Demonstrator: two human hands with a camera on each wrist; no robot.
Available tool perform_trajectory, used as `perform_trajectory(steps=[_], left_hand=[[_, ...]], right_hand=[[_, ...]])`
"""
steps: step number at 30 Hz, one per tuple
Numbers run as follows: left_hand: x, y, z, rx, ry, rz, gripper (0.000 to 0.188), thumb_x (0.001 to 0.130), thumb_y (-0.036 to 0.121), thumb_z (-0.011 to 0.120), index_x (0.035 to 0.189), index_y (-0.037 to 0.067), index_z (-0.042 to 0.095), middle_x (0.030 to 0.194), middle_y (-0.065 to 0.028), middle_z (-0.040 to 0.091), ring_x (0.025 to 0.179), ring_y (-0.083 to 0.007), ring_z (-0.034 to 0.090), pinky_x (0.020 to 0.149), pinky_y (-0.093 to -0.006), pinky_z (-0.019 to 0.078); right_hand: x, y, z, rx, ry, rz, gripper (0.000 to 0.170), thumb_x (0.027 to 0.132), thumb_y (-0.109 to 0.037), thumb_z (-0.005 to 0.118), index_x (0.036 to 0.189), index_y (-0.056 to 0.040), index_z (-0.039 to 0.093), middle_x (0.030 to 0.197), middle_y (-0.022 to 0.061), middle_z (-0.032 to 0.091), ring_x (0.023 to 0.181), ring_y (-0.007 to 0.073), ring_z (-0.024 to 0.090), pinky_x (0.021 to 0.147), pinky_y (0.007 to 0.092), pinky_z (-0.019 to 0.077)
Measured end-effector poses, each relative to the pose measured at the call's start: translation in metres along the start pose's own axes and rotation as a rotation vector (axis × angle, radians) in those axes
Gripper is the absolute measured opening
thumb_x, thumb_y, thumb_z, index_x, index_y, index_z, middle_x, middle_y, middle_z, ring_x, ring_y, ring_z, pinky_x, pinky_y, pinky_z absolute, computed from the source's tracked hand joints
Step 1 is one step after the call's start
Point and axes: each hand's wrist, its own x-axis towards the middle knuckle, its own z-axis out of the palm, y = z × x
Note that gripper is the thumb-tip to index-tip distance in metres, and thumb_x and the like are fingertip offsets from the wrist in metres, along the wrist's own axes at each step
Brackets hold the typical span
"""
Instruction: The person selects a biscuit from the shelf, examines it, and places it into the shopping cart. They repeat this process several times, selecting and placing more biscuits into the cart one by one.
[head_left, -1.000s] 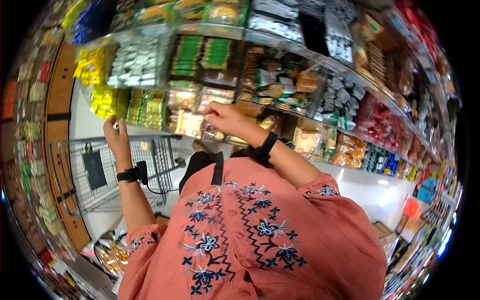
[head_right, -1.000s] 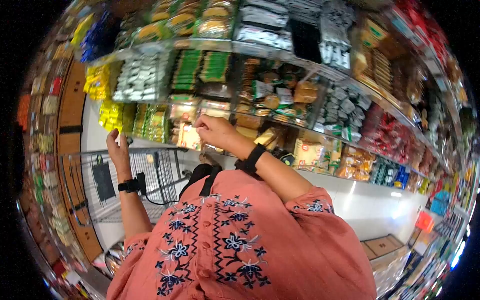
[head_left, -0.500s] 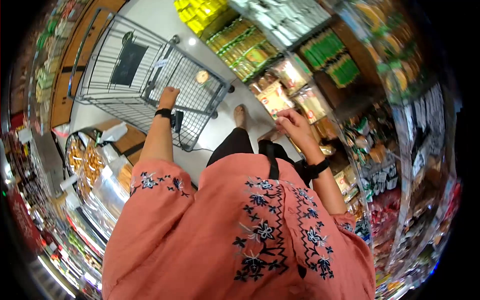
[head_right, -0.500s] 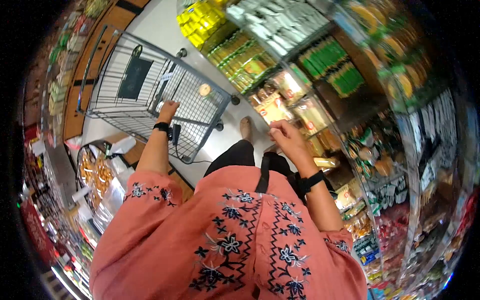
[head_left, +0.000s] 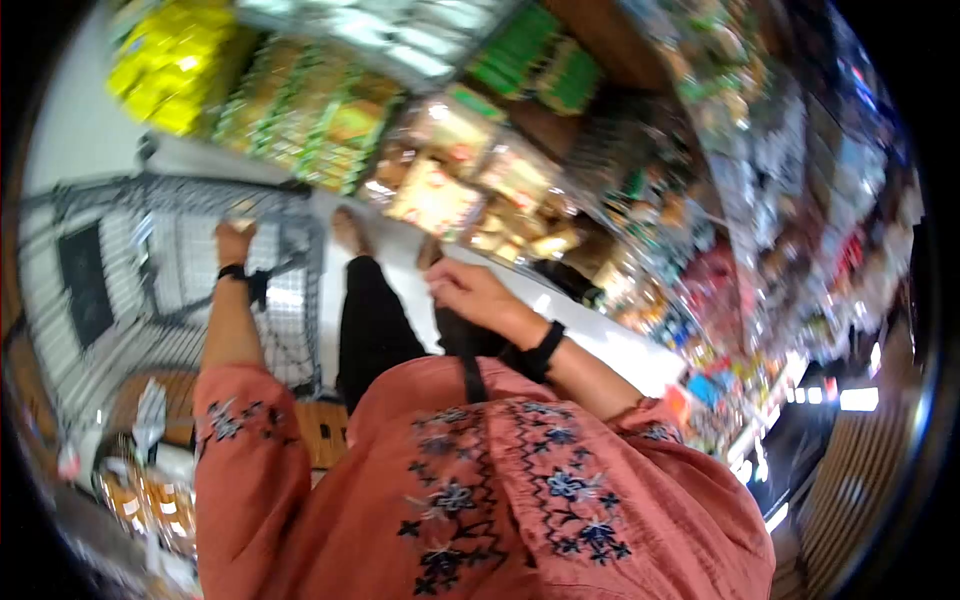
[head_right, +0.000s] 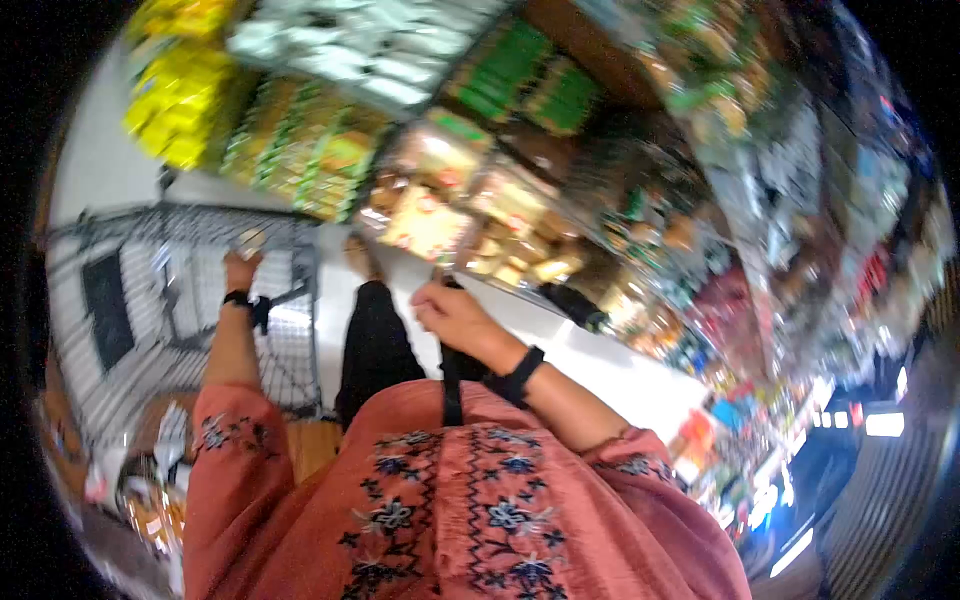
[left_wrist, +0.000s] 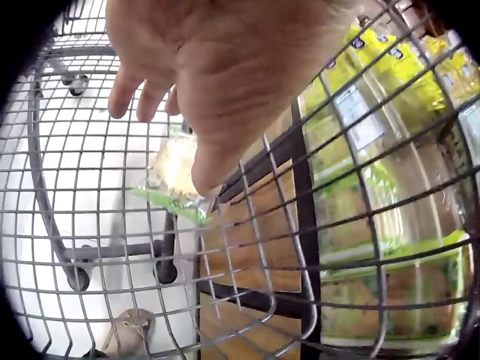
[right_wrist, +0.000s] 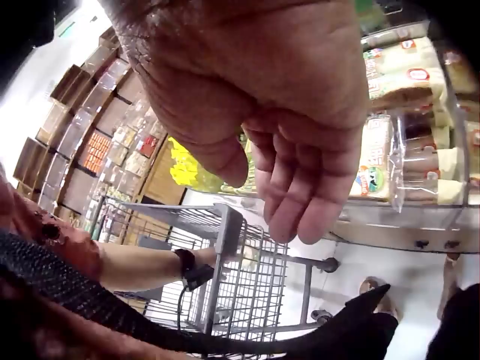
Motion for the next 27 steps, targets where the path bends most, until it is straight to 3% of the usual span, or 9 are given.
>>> perform_trajectory(steps=[6, 7, 11, 14, 17, 19, 23, 24, 27], left_hand=[[0.037, -0.019, 0.040, 0.294, 0.081, 0.421, 0.044, 0.081, 0.032, 0.077, 0.117, 0.010, 0.065, 0.123, -0.0085, 0.068, 0.122, -0.0265, 0.059, 0.103, -0.0399, 0.0467], [0.032, -0.011, 0.029, 0.397, 0.081, 0.367, 0.041, 0.084, 0.032, 0.075, 0.117, 0.011, 0.065, 0.122, -0.0066, 0.068, 0.123, -0.0256, 0.058, 0.103, -0.0392, 0.0470], [0.072, -0.064, 0.050, 0.779, 0.349, 0.794, 0.056, 0.089, 0.052, 0.064, 0.125, 0.011, 0.053, 0.101, -0.0139, 0.073, 0.087, -0.0331, 0.072, 0.078, -0.0463, 0.0586], [0.028, 0.009, -0.003, 0.375, 0.075, -0.001, 0.065, 0.081, 0.064, 0.068, 0.113, 0.008, 0.059, 0.099, -0.0148, 0.073, 0.089, -0.0330, 0.072, 0.077, -0.0479, 0.0587], [0.046, -0.027, 0.011, 0.520, 0.086, 0.282, 0.064, 0.078, 0.063, 0.073, 0.115, 0.010, 0.069, 0.110, -0.0187, 0.071, 0.100, -0.0361, 0.067, 0.086, -0.0519, 0.0552], [0.047, -0.031, 0.008, 0.259, -0.046, 0.162, 0.048, 0.085, 0.048, 0.074, 0.118, 0.012, 0.070, 0.117, -0.0198, 0.068, 0.109, -0.0393, 0.062, 0.098, -0.0515, 0.0482], [0.009, -0.019, 0.002, -0.161, 0.200, 0.330, 0.046, 0.088, 0.030, 0.075, 0.119, -0.002, 0.065, 0.103, -0.0195, 0.069, 0.089, -0.0277, 0.068, 0.070, -0.0403, 0.0549], [0.009, -0.014, -0.004, -0.218, -0.027, -0.154, 0.047, 0.085, 0.026, 0.076, 0.115, -0.008, 0.061, 0.094, -0.0173, 0.067, 0.069, -0.0204, 0.064, 0.052, -0.0355, 0.0485], [-0.042, 0.028, -0.049, -0.371, -0.170, -0.389, 0.043, 0.082, 0.034, 0.073, 0.103, -0.002, 0.061, 0.076, -0.0083, 0.060, 0.055, -0.0161, 0.052, 0.045, -0.0340, 0.0385]], right_hand=[[-0.008, 0.023, 0.002, 0.059, 0.155, 0.045, 0.016, 0.094, -0.014, 0.062, 0.103, -0.0006, 0.062, 0.072, 0.0017, 0.060, 0.067, 0.0101, 0.056, 0.063, 0.0278, 0.0483], [-0.011, 0.011, -0.003, 0.066, 0.077, 0.179, 0.017, 0.096, -0.008, 0.059, 0.112, -0.0018, 0.061, 0.091, 0.0003, 0.064, 0.086, 0.0075, 0.058, 0.080, 0.0237, 0.0492], [-0.016, 0.021, -0.004, 0.100, 0.097, 0.139, 0.012, 0.100, -0.010, 0.057, 0.110, -0.0038, 0.060, 0.083, -0.0021, 0.059, 0.078, 0.0070, 0.056, 0.073, 0.0249, 0.0493], [-0.019, 0.030, -0.010, 0.088, 0.085, 0.105, 0.014, 0.101, -0.013, 0.057, 0.110, -0.0025, 0.059, 0.082, -0.0008, 0.059, 0.078, 0.0070, 0.056, 0.073, 0.0252, 0.0493], [-0.023, 0.042, -0.013, 0.068, 0.103, 0.090, 0.015, 0.100, -0.013, 0.058, 0.110, -0.0022, 0.059, 0.083, -0.0008, 0.059, 0.078, 0.0072, 0.056, 0.073, 0.0252, 0.0491], [-0.027, 0.051, -0.013, 0.103, 0.126, 0.074, 0.014, 0.099, -0.014, 0.058, 0.106, -0.0026, 0.059, 0.080, 0.0002, 0.059, 0.076, 0.0082, 0.055, 0.070, 0.0260, 0.0485], [-0.031, 0.073, -0.016, 0.103, 0.107, -0.007, 0.013, 0.096, -0.016, 0.059, 0.102, -0.0032, 0.060, 0.076, 0.0031, 0.060, 0.070, 0.0115, 0.056, 0.065, 0.0288, 0.0479], [-0.033, 0.074, -0.017, 0.096, 0.098, -0.023, 0.014, 0.096, -0.016, 0.059, 0.102, -0.0031, 0.060, 0.076, 0.0039, 0.061, 0.070, 0.0122, 0.057, 0.065, 0.0292, 0.0481], [-0.044, 0.073, -0.029, 0.030, 0.078, -0.062, 0.016, 0.096, -0.016, 0.060, 0.104, -0.0027, 0.061, 0.078, 0.0025, 0.062, 0.072, 0.0108, 0.058, 0.067, 0.0281, 0.0493]])
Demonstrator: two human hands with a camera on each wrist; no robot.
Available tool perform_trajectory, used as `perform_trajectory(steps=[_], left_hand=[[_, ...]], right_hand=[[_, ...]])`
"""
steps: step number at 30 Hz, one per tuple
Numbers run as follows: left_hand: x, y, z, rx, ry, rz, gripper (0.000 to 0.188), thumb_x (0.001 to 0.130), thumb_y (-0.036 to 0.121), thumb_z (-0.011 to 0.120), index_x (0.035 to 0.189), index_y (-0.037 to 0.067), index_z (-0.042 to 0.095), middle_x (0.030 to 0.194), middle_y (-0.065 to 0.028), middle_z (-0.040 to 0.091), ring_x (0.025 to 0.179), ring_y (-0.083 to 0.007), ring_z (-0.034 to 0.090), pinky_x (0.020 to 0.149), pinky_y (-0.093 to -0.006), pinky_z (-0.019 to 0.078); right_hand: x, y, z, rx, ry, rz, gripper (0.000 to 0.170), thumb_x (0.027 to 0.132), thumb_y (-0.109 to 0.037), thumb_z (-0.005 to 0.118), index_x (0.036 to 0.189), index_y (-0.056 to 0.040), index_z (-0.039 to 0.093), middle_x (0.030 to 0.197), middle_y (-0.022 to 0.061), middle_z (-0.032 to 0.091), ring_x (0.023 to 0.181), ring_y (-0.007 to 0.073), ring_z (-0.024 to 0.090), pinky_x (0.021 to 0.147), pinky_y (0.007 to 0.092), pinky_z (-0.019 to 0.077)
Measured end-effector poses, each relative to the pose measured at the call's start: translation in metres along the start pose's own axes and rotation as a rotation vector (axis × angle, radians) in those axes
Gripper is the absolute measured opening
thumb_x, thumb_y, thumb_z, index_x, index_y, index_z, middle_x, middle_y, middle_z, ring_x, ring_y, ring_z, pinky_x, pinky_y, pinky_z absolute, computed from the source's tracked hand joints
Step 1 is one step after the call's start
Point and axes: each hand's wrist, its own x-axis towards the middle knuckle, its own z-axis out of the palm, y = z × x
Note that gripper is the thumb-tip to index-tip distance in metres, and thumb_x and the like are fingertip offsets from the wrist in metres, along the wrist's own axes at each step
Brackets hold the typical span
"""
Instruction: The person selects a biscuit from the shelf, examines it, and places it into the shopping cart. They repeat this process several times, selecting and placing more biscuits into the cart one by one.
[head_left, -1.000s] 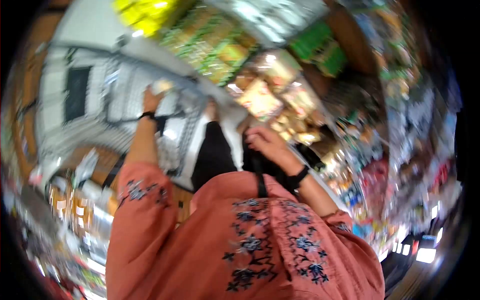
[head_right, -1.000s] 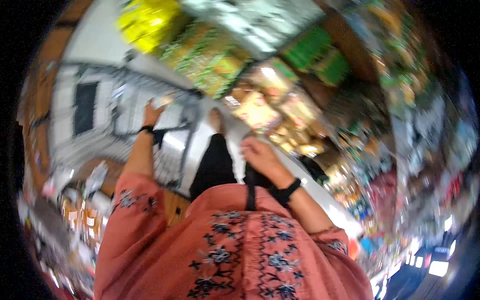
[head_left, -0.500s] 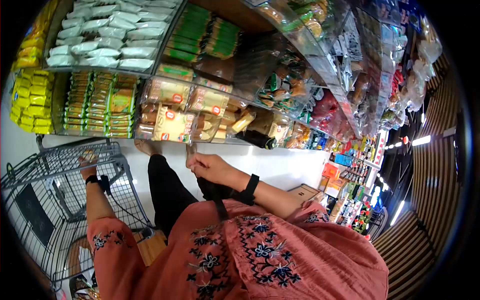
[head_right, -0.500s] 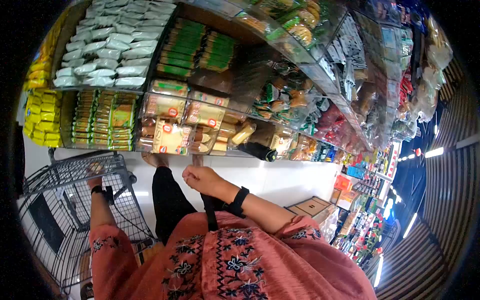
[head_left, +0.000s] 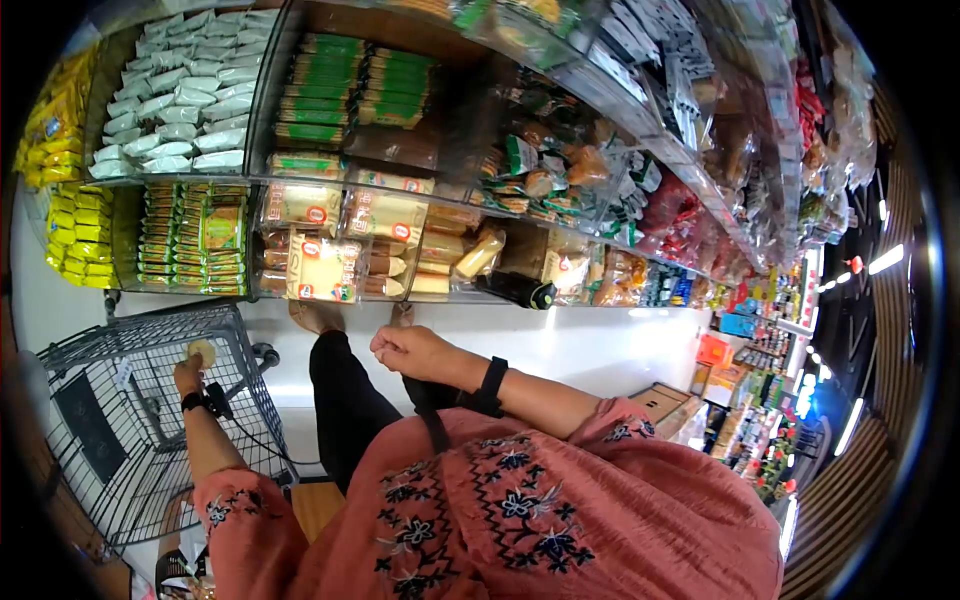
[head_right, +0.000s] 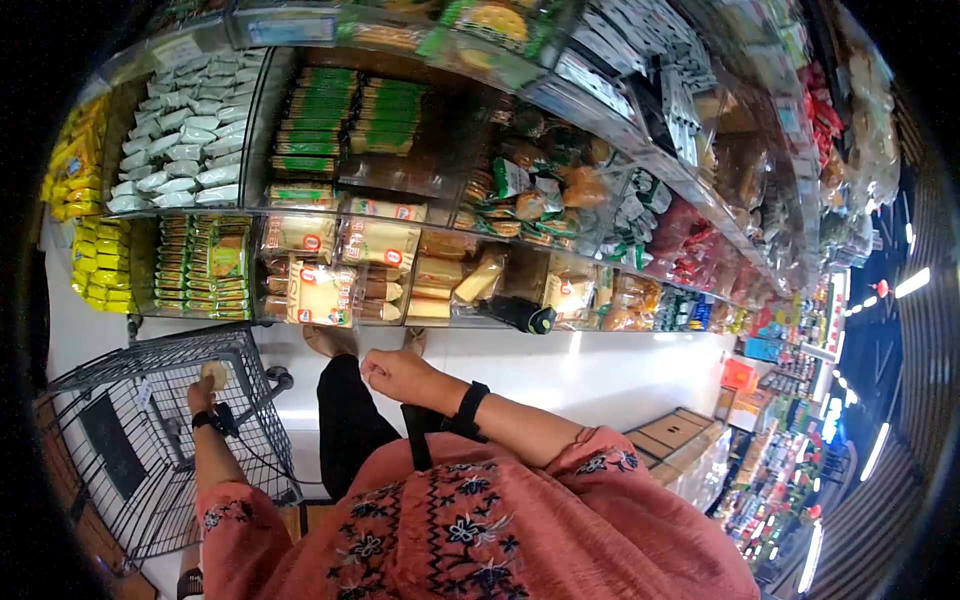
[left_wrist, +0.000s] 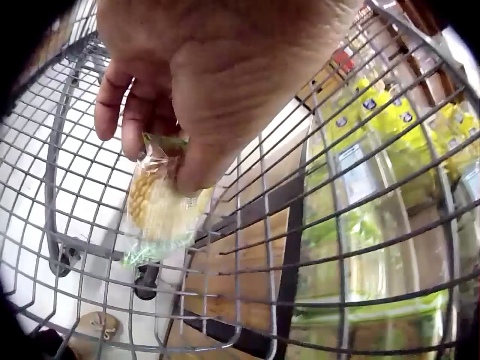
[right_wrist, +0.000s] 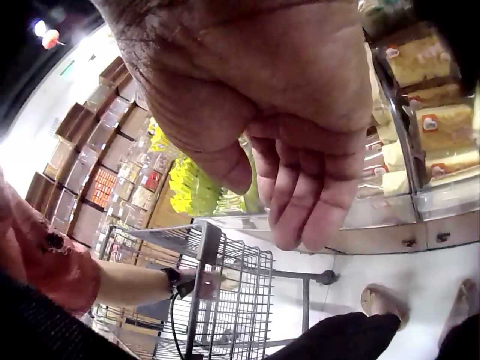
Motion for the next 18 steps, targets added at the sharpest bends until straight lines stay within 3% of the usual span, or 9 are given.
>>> perform_trajectory(steps=[2, 5, 6, 7, 8, 10, 13, 15, 18], left_hand=[[-0.048, 0.003, -0.009, -0.145, 0.163, 0.079, 0.044, 0.082, 0.036, 0.070, 0.106, 0.001, 0.059, 0.069, -0.0031, 0.055, 0.058, -0.0149, 0.050, 0.047, -0.0336, 0.0376], [-0.089, -0.008, -0.034, -0.373, 0.215, 0.101, 0.043, 0.085, 0.036, 0.067, 0.109, 0.002, 0.057, 0.089, -0.0073, 0.062, 0.073, -0.0173, 0.058, 0.057, -0.0362, 0.0444], [-0.106, -0.008, -0.040, -0.488, 0.257, 0.114, 0.043, 0.086, 0.036, 0.066, 0.109, 0.002, 0.056, 0.097, -0.0092, 0.065, 0.079, -0.0185, 0.062, 0.061, -0.0356, 0.0471], [-0.145, 0.007, -0.046, -0.576, 0.238, 0.138, 0.045, 0.087, 0.035, 0.065, 0.113, 0.000, 0.056, 0.108, -0.0122, 0.066, 0.089, -0.0206, 0.066, 0.070, -0.0343, 0.0507], [-0.166, 0.013, -0.051, -0.660, 0.206, 0.183, 0.050, 0.088, 0.033, 0.063, 0.124, 0.000, 0.055, 0.110, -0.0128, 0.066, 0.093, -0.0225, 0.067, 0.076, -0.0339, 0.0532], [-0.246, 0.050, -0.046, -0.827, 0.135, 0.351, 0.051, 0.092, 0.032, 0.062, 0.131, 0.000, 0.052, 0.118, -0.0132, 0.065, 0.102, -0.0244, 0.067, 0.083, -0.0344, 0.0532], [-0.343, 0.097, -0.028, -0.892, 0.100, 0.554, 0.051, 0.097, 0.036, 0.062, 0.132, 0.000, 0.051, 0.127, -0.0129, 0.061, 0.114, -0.0258, 0.063, 0.092, -0.0377, 0.0508], [-0.394, 0.130, -0.005, -0.923, 0.019, 0.637, 0.047, 0.099, 0.035, 0.059, 0.131, 0.002, 0.052, 0.123, -0.0117, 0.063, 0.110, -0.0249, 0.064, 0.090, -0.0390, 0.0507], [-0.485, 0.182, 0.052, -0.806, -0.091, 0.852, 0.035, 0.100, 0.027, 0.058, 0.128, 0.005, 0.054, 0.119, -0.0096, 0.065, 0.100, -0.0193, 0.066, 0.078, -0.0319, 0.0561]], right_hand=[[-0.011, 0.009, -0.012, -0.030, 0.012, -0.095, 0.017, 0.097, -0.017, 0.060, 0.107, -0.0027, 0.061, 0.080, 0.0021, 0.063, 0.072, 0.0108, 0.060, 0.067, 0.0282, 0.0502], [-0.035, 0.017, -0.035, -0.005, 0.024, -0.130, 0.019, 0.097, -0.017, 0.060, 0.109, -0.0019, 0.061, 0.081, 0.0030, 0.064, 0.074, 0.0115, 0.063, 0.068, 0.0284, 0.0515], [-0.042, 0.025, -0.039, 0.048, 0.065, -0.145, 0.021, 0.093, -0.023, 0.062, 0.106, -0.0065, 0.064, 0.080, 0.0087, 0.067, 0.075, 0.0212, 0.067, 0.070, 0.0347, 0.0523], [-0.052, 0.023, -0.047, 0.057, 0.069, -0.120, 0.021, 0.093, -0.023, 0.062, 0.106, -0.0059, 0.064, 0.080, 0.0080, 0.067, 0.075, 0.0193, 0.066, 0.069, 0.0337, 0.0523], [-0.062, 0.020, -0.057, 0.063, 0.073, -0.095, 0.022, 0.093, -0.023, 0.062, 0.106, -0.0053, 0.065, 0.080, 0.0074, 0.067, 0.074, 0.0174, 0.066, 0.069, 0.0327, 0.0522], [-0.072, 0.024, -0.068, 0.186, 0.083, -0.160, 0.020, 0.095, -0.019, 0.060, 0.105, -0.0027, 0.064, 0.077, 0.0030, 0.064, 0.072, 0.0108, 0.064, 0.065, 0.0286, 0.0512], [-0.077, 0.021, -0.084, 0.351, 0.010, -0.158, 0.019, 0.096, -0.018, 0.058, 0.106, -0.0029, 0.062, 0.084, 0.0023, 0.064, 0.072, 0.0101, 0.063, 0.063, 0.0265, 0.0516], [-0.095, -0.013, -0.098, 0.405, -0.023, -0.141, 0.019, 0.097, -0.018, 0.056, 0.108, -0.0035, 0.061, 0.090, 0.0030, 0.064, 0.075, 0.0103, 0.064, 0.064, 0.0253, 0.0532], [-0.111, -0.043, -0.108, 0.502, -0.081, -0.284, 0.025, 0.098, -0.021, 0.056, 0.114, -0.0020, 0.059, 0.095, 0.0056, 0.066, 0.078, 0.0128, 0.066, 0.067, 0.0271, 0.0557]])
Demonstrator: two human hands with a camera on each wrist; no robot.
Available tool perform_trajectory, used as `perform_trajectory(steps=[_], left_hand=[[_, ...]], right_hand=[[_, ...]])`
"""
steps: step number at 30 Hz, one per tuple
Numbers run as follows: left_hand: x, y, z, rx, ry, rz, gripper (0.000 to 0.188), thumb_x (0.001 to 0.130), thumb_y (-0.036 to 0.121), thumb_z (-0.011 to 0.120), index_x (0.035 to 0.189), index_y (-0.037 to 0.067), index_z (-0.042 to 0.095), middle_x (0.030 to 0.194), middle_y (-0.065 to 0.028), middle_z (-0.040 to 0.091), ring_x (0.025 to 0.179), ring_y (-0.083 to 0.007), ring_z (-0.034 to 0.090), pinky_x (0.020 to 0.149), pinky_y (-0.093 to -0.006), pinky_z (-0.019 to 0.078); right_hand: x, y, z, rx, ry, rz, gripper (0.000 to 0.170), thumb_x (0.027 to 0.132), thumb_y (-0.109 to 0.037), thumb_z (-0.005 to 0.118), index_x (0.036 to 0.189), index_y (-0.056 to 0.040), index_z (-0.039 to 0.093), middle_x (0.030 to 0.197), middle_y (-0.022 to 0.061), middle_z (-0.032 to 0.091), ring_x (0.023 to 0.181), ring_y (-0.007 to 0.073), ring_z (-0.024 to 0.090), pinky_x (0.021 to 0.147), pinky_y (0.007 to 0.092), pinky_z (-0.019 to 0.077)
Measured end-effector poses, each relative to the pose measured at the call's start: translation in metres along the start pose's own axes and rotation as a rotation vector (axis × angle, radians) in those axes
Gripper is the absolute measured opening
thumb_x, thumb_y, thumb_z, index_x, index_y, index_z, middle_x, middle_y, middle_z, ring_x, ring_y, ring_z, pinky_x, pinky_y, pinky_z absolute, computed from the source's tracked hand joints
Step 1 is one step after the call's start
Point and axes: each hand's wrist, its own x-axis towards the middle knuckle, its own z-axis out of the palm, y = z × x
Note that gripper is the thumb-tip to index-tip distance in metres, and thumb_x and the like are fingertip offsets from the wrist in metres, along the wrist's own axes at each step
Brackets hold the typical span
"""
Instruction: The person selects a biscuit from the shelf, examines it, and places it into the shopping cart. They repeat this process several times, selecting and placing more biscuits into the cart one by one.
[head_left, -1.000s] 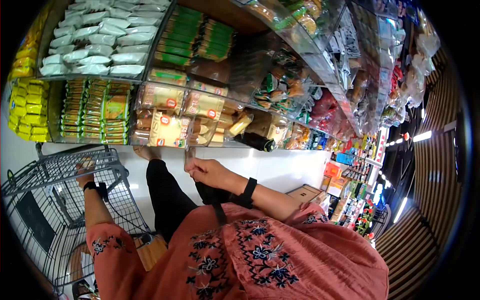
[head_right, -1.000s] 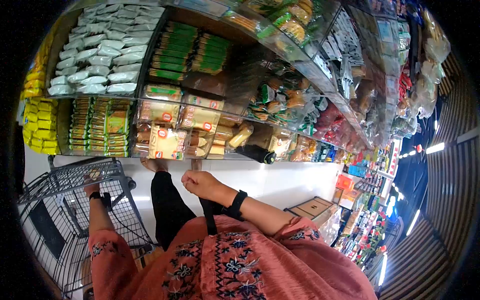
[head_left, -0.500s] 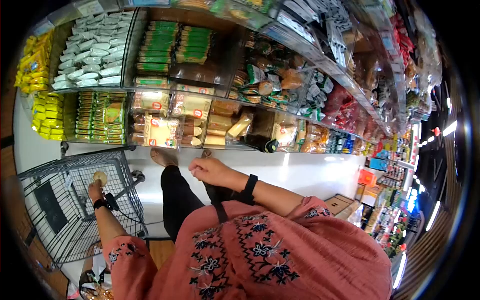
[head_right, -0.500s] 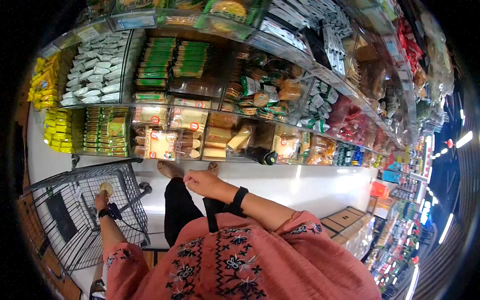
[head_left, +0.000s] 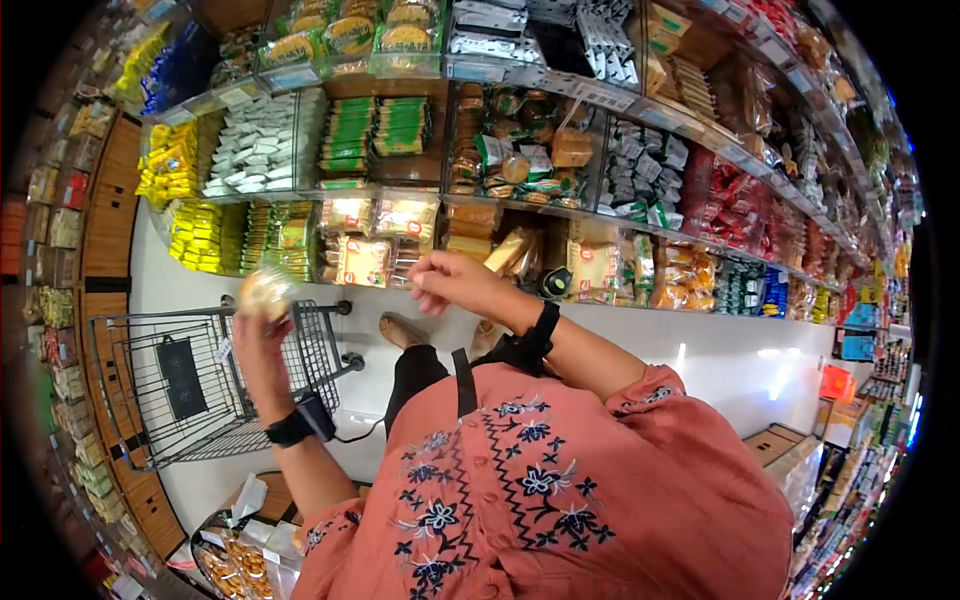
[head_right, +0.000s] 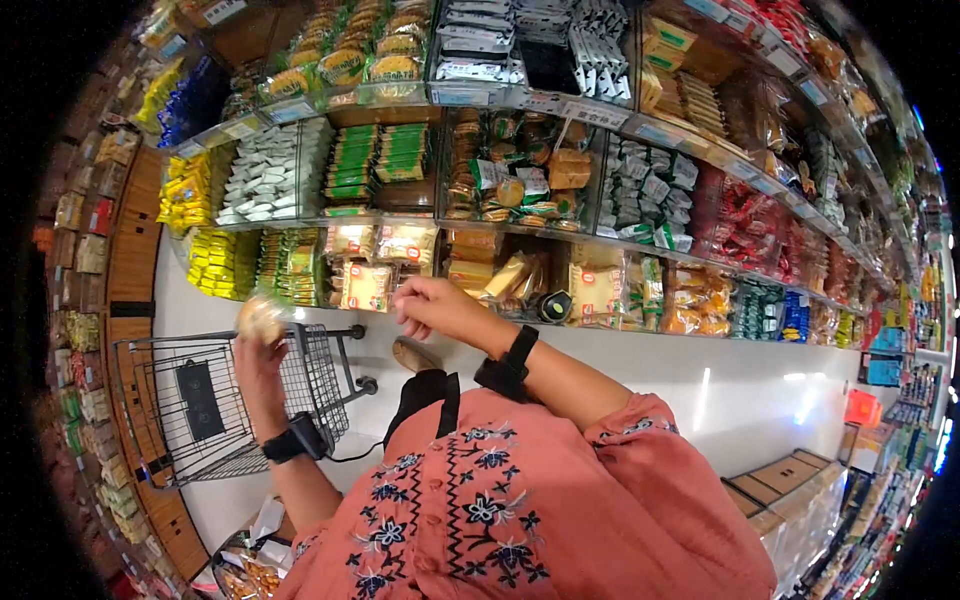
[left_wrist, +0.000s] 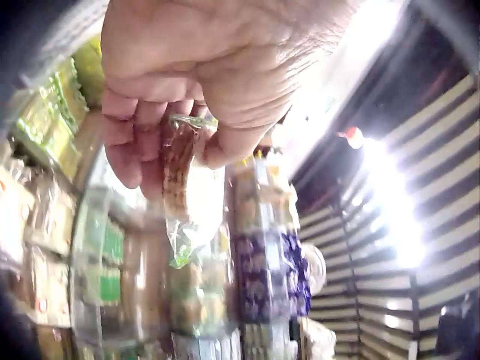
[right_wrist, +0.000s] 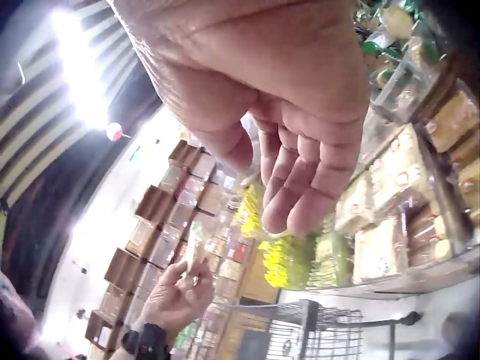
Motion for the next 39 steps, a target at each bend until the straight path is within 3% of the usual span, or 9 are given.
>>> perform_trajectory(steps=[6, 7, 12, 16, 19, 22, 28, 34, 39], left_hand=[[-0.054, 0.011, 0.129, 0.158, -0.237, 0.364, 0.026, 0.096, 0.003, 0.059, 0.122, 0.001, 0.055, 0.117, -0.0072, 0.062, 0.101, -0.0149, 0.062, 0.087, -0.0305, 0.0528], [-0.065, 0.020, 0.140, 0.439, -0.243, 0.491, 0.029, 0.094, -0.001, 0.058, 0.123, 0.001, 0.055, 0.118, -0.0074, 0.062, 0.102, -0.0153, 0.062, 0.091, -0.0297, 0.0501], [-0.094, 0.029, 0.189, 0.715, -0.403, 0.947, 0.044, 0.078, -0.004, 0.072, 0.120, 0.004, 0.060, 0.124, -0.0164, 0.060, 0.117, -0.0347, 0.058, 0.098, -0.0401, 0.0484], [-0.108, 0.029, 0.214, 0.751, -0.497, 1.071, 0.046, 0.078, 0.000, 0.076, 0.120, 0.004, 0.059, 0.128, -0.0162, 0.058, 0.118, -0.0351, 0.057, 0.097, -0.0402, 0.0492], [-0.108, 0.031, 0.220, 0.719, -0.473, 1.034, 0.040, 0.084, 0.004, 0.073, 0.122, 0.002, 0.059, 0.124, -0.0148, 0.060, 0.116, -0.0301, 0.059, 0.094, -0.0366, 0.0502], [-0.099, 0.029, 0.222, 0.487, -0.548, 0.499, 0.032, 0.097, 0.011, 0.064, 0.126, 0.001, 0.056, 0.126, -0.0108, 0.060, 0.116, -0.0194, 0.058, 0.096, -0.0313, 0.0476], [-0.076, 0.037, 0.245, 0.320, -0.664, 0.134, 0.039, 0.103, 0.028, 0.058, 0.130, 0.000, 0.054, 0.116, -0.0063, 0.063, 0.097, -0.0115, 0.060, 0.077, -0.0253, 0.0501], [-0.041, 0.030, 0.243, 0.428, -0.975, 0.030, 0.026, 0.101, 0.027, 0.061, 0.111, 0.003, 0.060, 0.088, 0.0025, 0.060, 0.077, -0.0056, 0.055, 0.068, -0.0230, 0.0430], [-0.012, 0.045, 0.242, 0.514, -1.081, 0.085, 0.024, 0.101, 0.023, 0.061, 0.113, 0.002, 0.062, 0.095, 0.0024, 0.062, 0.088, -0.0055, 0.054, 0.076, -0.0225, 0.0459]], right_hand=[[-0.040, -0.048, 0.013, 0.176, -0.140, -0.127, 0.044, 0.101, -0.033, 0.057, 0.130, -0.0005, 0.052, 0.113, 0.0128, 0.066, 0.098, 0.0215, 0.068, 0.082, 0.0341, 0.0576], [-0.050, -0.053, 0.014, 0.186, -0.148, -0.158, 0.050, 0.101, -0.038, 0.058, 0.135, -0.0021, 0.048, 0.118, 0.0132, 0.064, 0.104, 0.0230, 0.067, 0.087, 0.0368, 0.0569], [-0.077, -0.060, -0.002, 0.422, -0.109, -0.289, 0.043, 0.101, -0.035, 0.060, 0.130, -0.0040, 0.053, 0.115, 0.0063, 0.065, 0.098, 0.0171, 0.067, 0.085, 0.0337, 0.0561], [-0.090, -0.052, -0.031, 0.459, 0.009, -0.323, 0.033, 0.101, -0.025, 0.056, 0.128, -0.0051, 0.055, 0.113, 0.0039, 0.064, 0.097, 0.0133, 0.063, 0.082, 0.0312, 0.0538], [-0.097, -0.050, -0.046, 0.494, 0.019, -0.350, 0.032, 0.101, -0.021, 0.055, 0.129, -0.0046, 0.054, 0.114, 0.0040, 0.064, 0.099, 0.0133, 0.063, 0.083, 0.0309, 0.0538], [-0.112, -0.057, -0.046, 0.529, 0.055, -0.379, 0.034, 0.101, -0.021, 0.054, 0.130, -0.0028, 0.053, 0.116, 0.0067, 0.064, 0.104, 0.0159, 0.064, 0.084, 0.0341, 0.0576], [-0.121, -0.046, -0.053, 0.446, 0.085, -0.376, 0.036, 0.101, -0.021, 0.054, 0.131, -0.0009, 0.052, 0.118, 0.0084, 0.064, 0.103, 0.0182, 0.066, 0.080, 0.0359, 0.0613], [-0.103, -0.031, -0.032, 0.392, 0.198, -0.407, 0.041, 0.100, -0.023, 0.058, 0.136, -0.0027, 0.052, 0.115, 0.0013, 0.060, 0.101, 0.0102, 0.060, 0.077, 0.0293, 0.0565], [-0.088, -0.033, -0.028, 0.216, 0.401, -0.386, 0.036, 0.098, -0.028, 0.064, 0.123, -0.0038, 0.057, 0.088, -0.0006, 0.059, 0.071, 0.0065, 0.057, 0.060, 0.0227, 0.0494]])
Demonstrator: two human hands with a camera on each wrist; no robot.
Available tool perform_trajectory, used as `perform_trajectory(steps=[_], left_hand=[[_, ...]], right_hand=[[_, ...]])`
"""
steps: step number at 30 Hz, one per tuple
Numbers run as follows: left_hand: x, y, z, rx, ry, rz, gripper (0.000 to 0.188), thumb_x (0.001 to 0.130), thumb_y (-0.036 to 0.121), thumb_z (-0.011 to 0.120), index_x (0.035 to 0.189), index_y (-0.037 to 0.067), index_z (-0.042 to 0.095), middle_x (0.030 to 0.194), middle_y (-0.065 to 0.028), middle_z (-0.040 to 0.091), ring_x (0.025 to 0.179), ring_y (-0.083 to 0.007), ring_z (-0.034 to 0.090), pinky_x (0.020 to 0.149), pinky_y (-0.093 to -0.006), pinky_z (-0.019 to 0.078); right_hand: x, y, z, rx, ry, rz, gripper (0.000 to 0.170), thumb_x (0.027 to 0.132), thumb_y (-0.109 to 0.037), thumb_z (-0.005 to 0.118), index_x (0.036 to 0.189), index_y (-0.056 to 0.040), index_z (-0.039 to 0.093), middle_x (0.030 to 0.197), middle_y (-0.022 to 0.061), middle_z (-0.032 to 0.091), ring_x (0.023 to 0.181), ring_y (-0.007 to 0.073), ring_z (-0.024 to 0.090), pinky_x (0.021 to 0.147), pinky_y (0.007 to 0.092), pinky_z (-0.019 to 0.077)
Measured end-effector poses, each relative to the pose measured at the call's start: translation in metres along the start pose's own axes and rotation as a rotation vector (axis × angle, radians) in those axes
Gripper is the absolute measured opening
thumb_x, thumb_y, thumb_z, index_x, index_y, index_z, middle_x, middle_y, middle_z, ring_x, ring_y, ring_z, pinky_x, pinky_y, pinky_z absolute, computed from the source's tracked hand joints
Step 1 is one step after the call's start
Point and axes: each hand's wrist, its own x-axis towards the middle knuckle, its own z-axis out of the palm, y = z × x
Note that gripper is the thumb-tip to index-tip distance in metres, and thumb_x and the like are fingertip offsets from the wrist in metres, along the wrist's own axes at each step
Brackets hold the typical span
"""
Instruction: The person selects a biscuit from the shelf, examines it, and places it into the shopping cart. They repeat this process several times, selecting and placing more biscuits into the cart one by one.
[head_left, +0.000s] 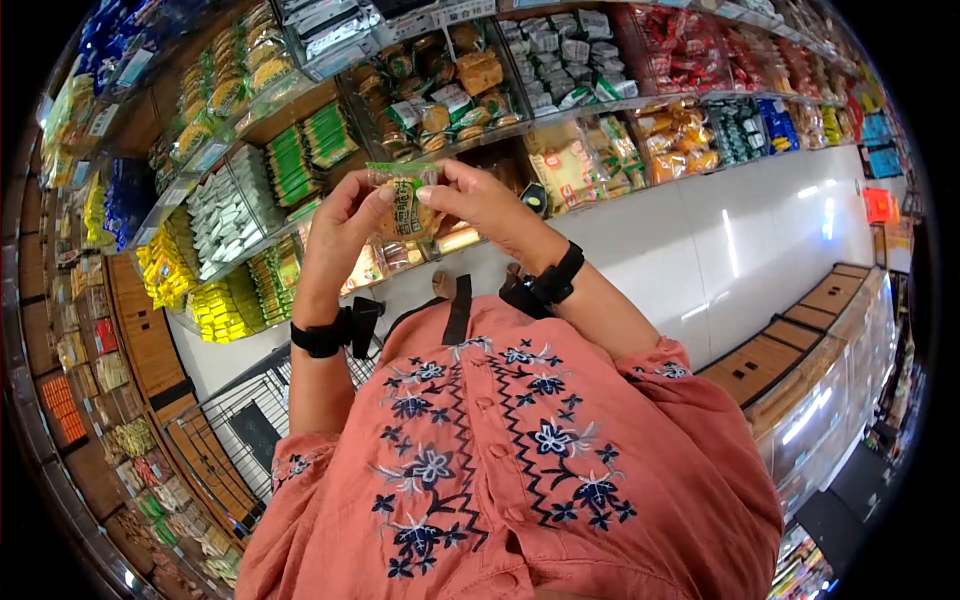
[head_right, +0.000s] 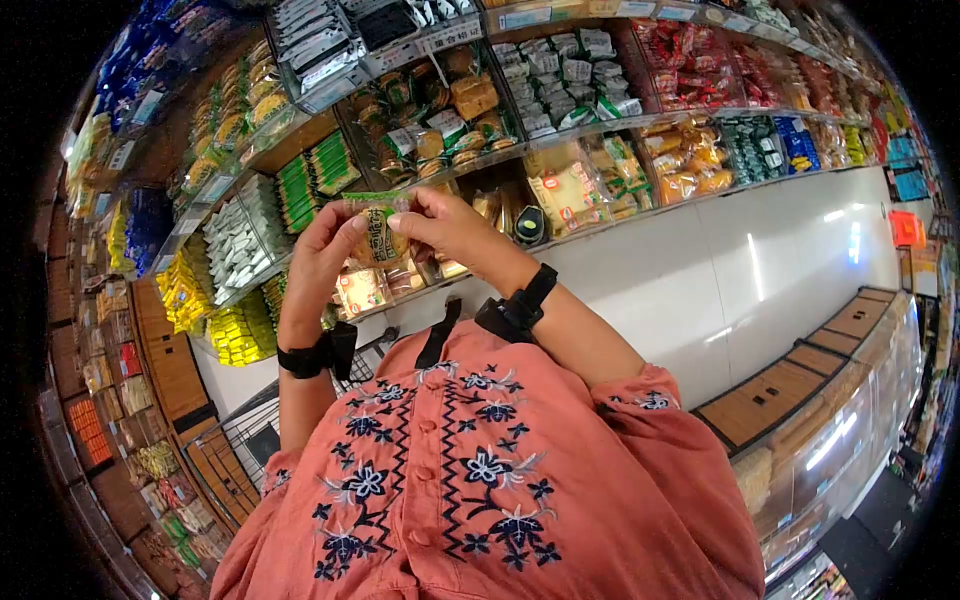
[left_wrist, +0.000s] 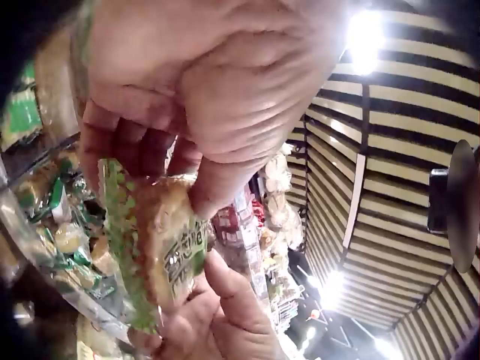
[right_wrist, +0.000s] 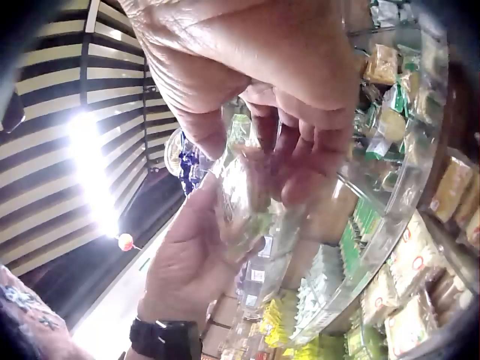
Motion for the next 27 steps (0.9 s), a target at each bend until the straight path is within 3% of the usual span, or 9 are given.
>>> perform_trajectory(steps=[4, 7, 9, 12, 15, 20, 23, 27], left_hand=[[0.006, -0.012, -0.019, 0.058, -0.044, 0.022, 0.031, 0.101, 0.025, 0.061, 0.122, 0.002, 0.060, 0.099, 0.0021, 0.062, 0.088, -0.0065, 0.053, 0.074, -0.0222, 0.0436], [-0.001, -0.015, -0.028, -0.020, -0.015, -0.099, 0.032, 0.100, 0.026, 0.062, 0.121, 0.001, 0.060, 0.099, 0.0015, 0.062, 0.087, -0.0063, 0.056, 0.071, -0.0228, 0.0453], [-0.004, -0.046, -0.048, 0.048, -0.093, -0.148, 0.033, 0.099, 0.026, 0.063, 0.121, 0.002, 0.059, 0.097, 0.0014, 0.063, 0.084, -0.0063, 0.057, 0.069, -0.0231, 0.0461], [-0.007, -0.061, -0.064, 0.054, -0.141, -0.162, 0.033, 0.098, 0.025, 0.065, 0.120, 0.002, 0.060, 0.096, 0.0004, 0.064, 0.081, -0.0062, 0.058, 0.068, -0.0236, 0.0461], [-0.010, -0.068, -0.074, -0.002, -0.176, -0.170, 0.032, 0.098, 0.024, 0.065, 0.121, 0.002, 0.060, 0.092, 0.0007, 0.064, 0.078, -0.0062, 0.058, 0.069, -0.0230, 0.0453], [-0.009, -0.069, -0.092, 0.022, -0.251, -0.225, 0.034, 0.097, 0.025, 0.066, 0.123, 0.004, 0.058, 0.088, 0.0032, 0.060, 0.073, -0.0051, 0.053, 0.067, -0.0221, 0.0439], [-0.009, -0.080, -0.098, 0.000, -0.239, -0.216, 0.038, 0.096, 0.025, 0.069, 0.125, 0.004, 0.055, 0.084, 0.0022, 0.058, 0.071, -0.0055, 0.053, 0.064, -0.0221, 0.0429], [-0.013, -0.082, -0.106, 0.002, -0.233, -0.210, 0.041, 0.095, 0.025, 0.070, 0.126, 0.003, 0.054, 0.082, 0.0013, 0.057, 0.071, -0.0061, 0.054, 0.062, -0.0219, 0.0420]], right_hand=[[0.008, 0.018, 0.018, 0.073, 0.042, 0.033, 0.037, 0.097, -0.028, 0.066, 0.121, -0.0023, 0.057, 0.089, 0.0020, 0.063, 0.071, 0.0083, 0.063, 0.060, 0.0231, 0.0510], [0.016, 0.036, 0.026, 0.163, 0.085, 0.049, 0.039, 0.095, -0.024, 0.068, 0.123, -0.0005, 0.055, 0.095, 0.0057, 0.067, 0.077, 0.0117, 0.068, 0.063, 0.0240, 0.0552], [0.025, 0.061, 0.030, 0.194, 0.135, 0.031, 0.039, 0.095, -0.023, 0.068, 0.124, -0.0007, 0.054, 0.097, 0.0061, 0.068, 0.079, 0.0125, 0.069, 0.064, 0.0250, 0.0563], [0.020, 0.061, 0.043, 0.184, 0.098, 0.099, 0.041, 0.096, -0.027, 0.067, 0.124, -0.0013, 0.054, 0.103, 0.0076, 0.069, 0.084, 0.0127, 0.069, 0.065, 0.0259, 0.0553], [0.016, 0.064, 0.048, -0.051, -0.017, 0.169, 0.045, 0.096, -0.034, 0.064, 0.124, -0.0006, 0.054, 0.105, 0.0081, 0.068, 0.087, 0.0134, 0.067, 0.067, 0.0278, 0.0550], [0.015, 0.089, 0.057, -0.120, -0.092, 0.311, 0.048, 0.100, -0.043, 0.058, 0.116, 0.0018, 0.059, 0.099, 0.0083, 0.068, 0.086, 0.0162, 0.066, 0.069, 0.0299, 0.0556], [0.018, 0.097, 0.060, -0.097, -0.132, 0.412, 0.042, 0.102, -0.038, 0.056, 0.120, -0.0001, 0.060, 0.106, 0.0080, 0.068, 0.091, 0.0154, 0.066, 0.075, 0.0272, 0.0556], [0.022, 0.101, 0.067, -0.174, -0.170, 0.428, 0.041, 0.102, -0.036, 0.056, 0.114, 0.0022, 0.064, 0.105, 0.0077, 0.069, 0.092, 0.0147, 0.067, 0.076, 0.0266, 0.0558]])
